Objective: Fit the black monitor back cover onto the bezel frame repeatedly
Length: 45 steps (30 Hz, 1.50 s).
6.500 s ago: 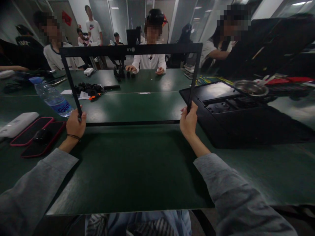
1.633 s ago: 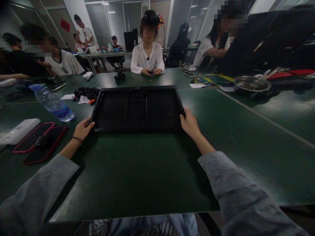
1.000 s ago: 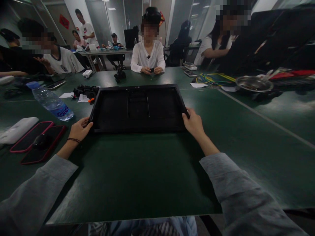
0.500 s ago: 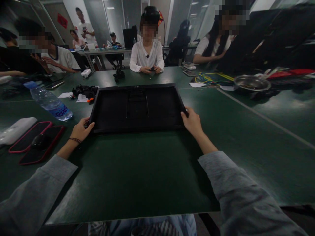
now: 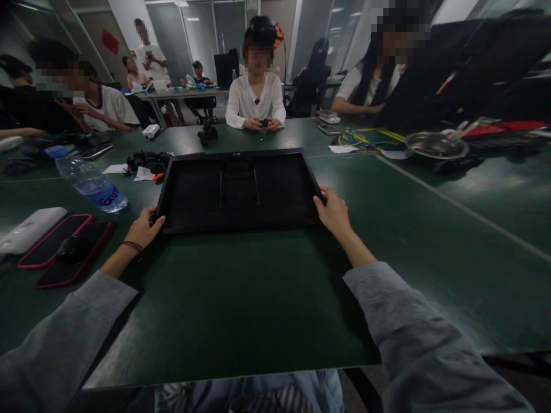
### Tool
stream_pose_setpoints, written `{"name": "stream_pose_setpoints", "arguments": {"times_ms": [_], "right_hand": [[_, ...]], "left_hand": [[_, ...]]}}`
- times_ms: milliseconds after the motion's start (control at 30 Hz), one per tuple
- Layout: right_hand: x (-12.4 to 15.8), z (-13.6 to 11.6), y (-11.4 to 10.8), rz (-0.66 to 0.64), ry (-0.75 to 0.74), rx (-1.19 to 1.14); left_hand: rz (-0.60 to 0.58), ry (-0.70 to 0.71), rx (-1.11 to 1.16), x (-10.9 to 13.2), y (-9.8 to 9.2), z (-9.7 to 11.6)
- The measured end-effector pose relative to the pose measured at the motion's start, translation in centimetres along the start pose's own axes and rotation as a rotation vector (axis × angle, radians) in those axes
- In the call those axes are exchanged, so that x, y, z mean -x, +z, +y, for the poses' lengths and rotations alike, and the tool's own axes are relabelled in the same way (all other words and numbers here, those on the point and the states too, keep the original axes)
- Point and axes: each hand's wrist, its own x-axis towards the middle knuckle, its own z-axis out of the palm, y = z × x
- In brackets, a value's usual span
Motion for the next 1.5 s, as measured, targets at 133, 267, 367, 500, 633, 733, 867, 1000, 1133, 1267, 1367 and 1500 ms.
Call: {"name": "stream_pose_setpoints", "arguments": {"times_ms": [133, 267, 367, 500, 633, 733, 867, 1000, 1133, 1267, 1367, 1500], "right_hand": [[0.0, 0.1, 0.1, 0.002, -0.013, -0.006], [0.2, 0.0, 0.2, -0.001, -0.025, -0.004], [0.3, -0.1, 0.1, -0.020, -0.027, 0.003], [0.4, -0.3, -0.1, -0.037, -0.022, 0.009], [0.4, -0.7, -0.3, -0.046, 0.002, 0.018], [0.3, -0.6, -0.4, -0.071, 0.017, 0.009], [0.2, -0.4, -0.5, -0.078, 0.022, -0.004], [0.3, -0.4, -0.4, -0.060, 0.011, 0.004], [0.3, -0.5, -0.5, -0.059, -0.006, 0.037], [0.1, -0.5, -0.8, -0.066, -0.008, 0.067], [0.1, -0.5, -0.8, -0.052, -0.004, 0.059], [0.2, -0.4, -0.4, -0.038, -0.009, 0.000]], "left_hand": [[-0.012, 0.012, 0.007, 0.1, 0.1, 0.2], [-0.020, 0.017, 0.099, -0.6, 0.7, -0.9], [-0.034, 0.030, 0.204, -1.3, 1.1, -1.9], [-0.039, 0.024, 0.246, -1.6, 1.3, -2.7], [-0.045, 0.015, 0.285, -1.8, 1.4, -3.1], [-0.077, 0.028, 0.371, -2.1, 1.4, -3.1], [-0.112, -0.021, 0.460, -2.1, 1.1, -2.7], [-0.102, -0.057, 0.496, -1.9, 0.9, -2.4], [-0.059, -0.033, 0.430, -1.8, 1.0, -2.5], [-0.034, -0.014, 0.320, -1.5, 0.8, -2.2], [-0.023, -0.011, 0.253, -1.1, 0.6, -1.7], [-0.015, 0.007, 0.164, -0.7, 0.3, -1.1]]}}
